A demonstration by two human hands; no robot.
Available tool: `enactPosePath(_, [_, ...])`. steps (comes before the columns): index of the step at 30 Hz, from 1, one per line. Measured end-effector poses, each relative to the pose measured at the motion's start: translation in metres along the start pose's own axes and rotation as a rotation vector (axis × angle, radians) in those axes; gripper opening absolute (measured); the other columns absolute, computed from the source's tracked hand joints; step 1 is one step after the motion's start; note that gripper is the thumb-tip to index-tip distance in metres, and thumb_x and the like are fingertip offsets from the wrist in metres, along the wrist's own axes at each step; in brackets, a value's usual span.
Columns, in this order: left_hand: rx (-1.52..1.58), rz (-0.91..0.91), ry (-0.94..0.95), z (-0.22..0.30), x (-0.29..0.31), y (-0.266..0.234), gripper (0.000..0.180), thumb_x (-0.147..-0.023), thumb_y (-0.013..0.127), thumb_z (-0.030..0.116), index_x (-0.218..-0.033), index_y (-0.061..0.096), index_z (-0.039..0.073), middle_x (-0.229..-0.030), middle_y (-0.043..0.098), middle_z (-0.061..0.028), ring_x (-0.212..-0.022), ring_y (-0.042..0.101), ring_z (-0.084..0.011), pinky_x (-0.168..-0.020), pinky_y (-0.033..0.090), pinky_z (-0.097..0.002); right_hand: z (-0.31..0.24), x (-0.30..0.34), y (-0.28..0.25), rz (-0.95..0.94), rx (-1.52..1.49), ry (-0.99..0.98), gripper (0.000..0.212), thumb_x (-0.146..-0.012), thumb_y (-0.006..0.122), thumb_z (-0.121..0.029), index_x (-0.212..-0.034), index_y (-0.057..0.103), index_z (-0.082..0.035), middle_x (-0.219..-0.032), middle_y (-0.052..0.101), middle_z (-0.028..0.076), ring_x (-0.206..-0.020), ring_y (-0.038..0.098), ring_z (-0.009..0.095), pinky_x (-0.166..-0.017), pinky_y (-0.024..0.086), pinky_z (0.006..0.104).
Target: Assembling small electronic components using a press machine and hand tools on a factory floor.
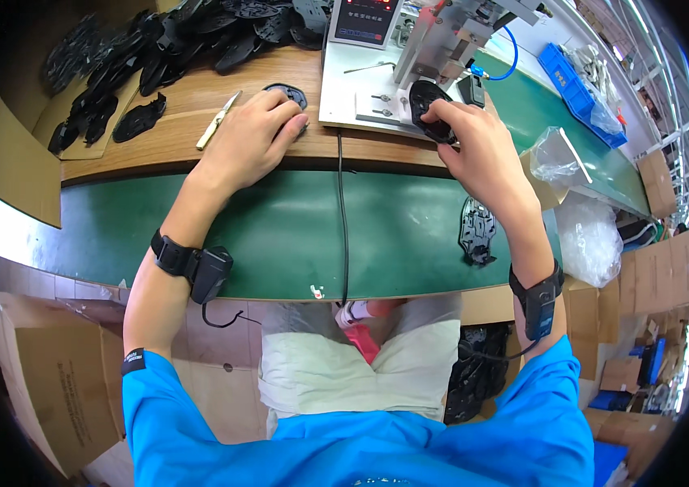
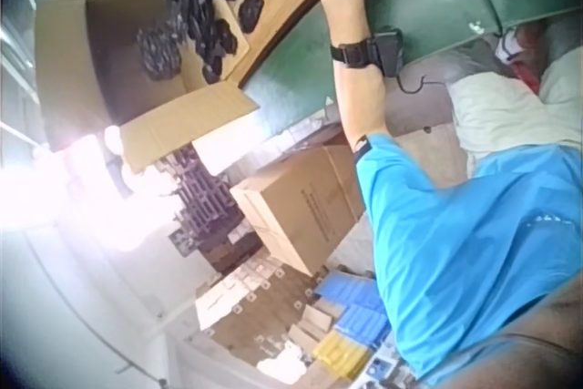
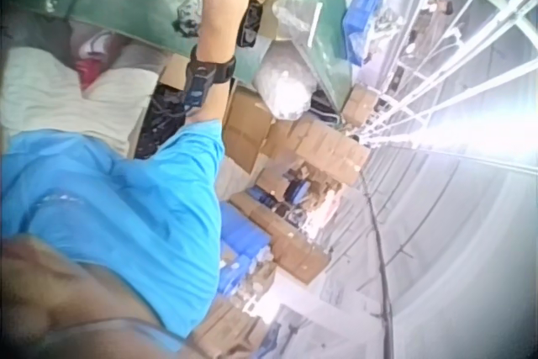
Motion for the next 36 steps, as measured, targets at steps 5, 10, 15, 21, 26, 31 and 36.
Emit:
enactPosePath(5, [-0.048, 0.002, 0.008, 0.001, 0.0, -0.004, 0.019, -0.095, 0.067, 0.021, -0.103, 0.067, 0.003, -0.104, 0.064, -0.0133, -0.1, 0.061, -0.0351, -0.09, 0.051, -0.043, -0.004, 0.008, 0.007, 0.081, 0.093, 0.006, 0.033, -0.075, 0.065, 0.006, -0.106, 0.064, -0.006, -0.095, 0.068, 0.014, -0.093, 0.064, 0.036, -0.083, 0.051, 0.0468])
enactPosePath(10, [-0.055, -0.031, -0.019, -0.003, 0.0, -0.002, 0.024, -0.091, 0.072, 0.022, -0.105, 0.067, 0.004, -0.106, 0.064, -0.0133, -0.104, 0.061, -0.034, -0.092, 0.051, -0.0426, -0.006, 0.01, 0.009, 0.153, 0.087, 0.02, 0.033, -0.074, 0.065, 0.006, -0.105, 0.063, -0.006, -0.095, 0.068, 0.013, -0.091, 0.063, 0.035, -0.082, 0.05, 0.0473])
enactPosePath(15, [-0.091, 0.034, 0.051, -0.001, 0.002, -0.003, 0.026, -0.087, 0.076, 0.023, -0.104, 0.07, 0.005, -0.105, 0.066, -0.0136, -0.099, 0.064, -0.0346, -0.088, 0.052, -0.0429, -0.005, 0.011, 0.012, 0.151, 0.062, 0.038, 0.033, -0.074, 0.065, 0.007, -0.104, 0.063, -0.005, -0.094, 0.068, 0.014, -0.091, 0.063, 0.036, -0.083, 0.05, 0.0478])
enactPosePath(21, [-0.063, -0.051, -0.005, -0.006, 0.0, -0.004, 0.027, -0.086, 0.078, 0.021, -0.106, 0.069, 0.005, -0.11, 0.064, -0.0126, -0.107, 0.061, -0.0338, -0.093, 0.051, -0.0426, -0.005, 0.01, 0.011, 0.158, 0.06, 0.028, 0.033, -0.074, 0.064, 0.008, -0.104, 0.063, -0.005, -0.094, 0.068, 0.014, -0.091, 0.063, 0.036, -0.083, 0.05, 0.0477])
enactPosePath(26, [-0.046, -0.039, -0.005, -0.007, 0.001, -0.003, 0.027, -0.086, 0.078, 0.021, -0.106, 0.068, 0.005, -0.109, 0.064, -0.0129, -0.107, 0.061, -0.0343, -0.094, 0.051, -0.0429, -0.005, 0.011, 0.011, 0.152, 0.067, 0.033, 0.032, -0.074, 0.065, 0.008, -0.104, 0.063, -0.005, -0.094, 0.068, 0.014, -0.091, 0.063, 0.036, -0.083, 0.05, 0.048])
enactPosePath(31, [-0.064, -0.047, 0.004, -0.006, 0.001, -0.004, 0.028, -0.086, 0.078, 0.021, -0.106, 0.068, 0.004, -0.11, 0.065, -0.013, -0.107, 0.061, -0.0346, -0.094, 0.051, -0.0431, -0.007, 0.012, 0.011, 0.155, 0.055, 0.042, 0.032, -0.075, 0.064, 0.008, -0.105, 0.063, -0.005, -0.094, 0.068, 0.014, -0.093, 0.062, 0.036, -0.084, 0.049, 0.0478])
enactPosePath(36, [-0.056, -0.052, -0.002, -0.003, 0.001, -0.005, 0.028, -0.086, 0.078, 0.021, -0.106, 0.068, 0.005, -0.11, 0.065, -0.0133, -0.107, 0.061, -0.0348, -0.094, 0.051, -0.0433, -0.006, 0.014, 0.012, 0.15, 0.049, 0.063, 0.033, -0.075, 0.064, 0.008, -0.105, 0.063, -0.005, -0.095, 0.068, 0.014, -0.094, 0.062, 0.036, -0.085, 0.049, 0.0479])
Point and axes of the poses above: each hand's wrist, its own x-axis away from the middle knuckle, its own y-axis out of the palm, z = x × y, the point moved 4 cm from there along -x, towards the middle knuckle
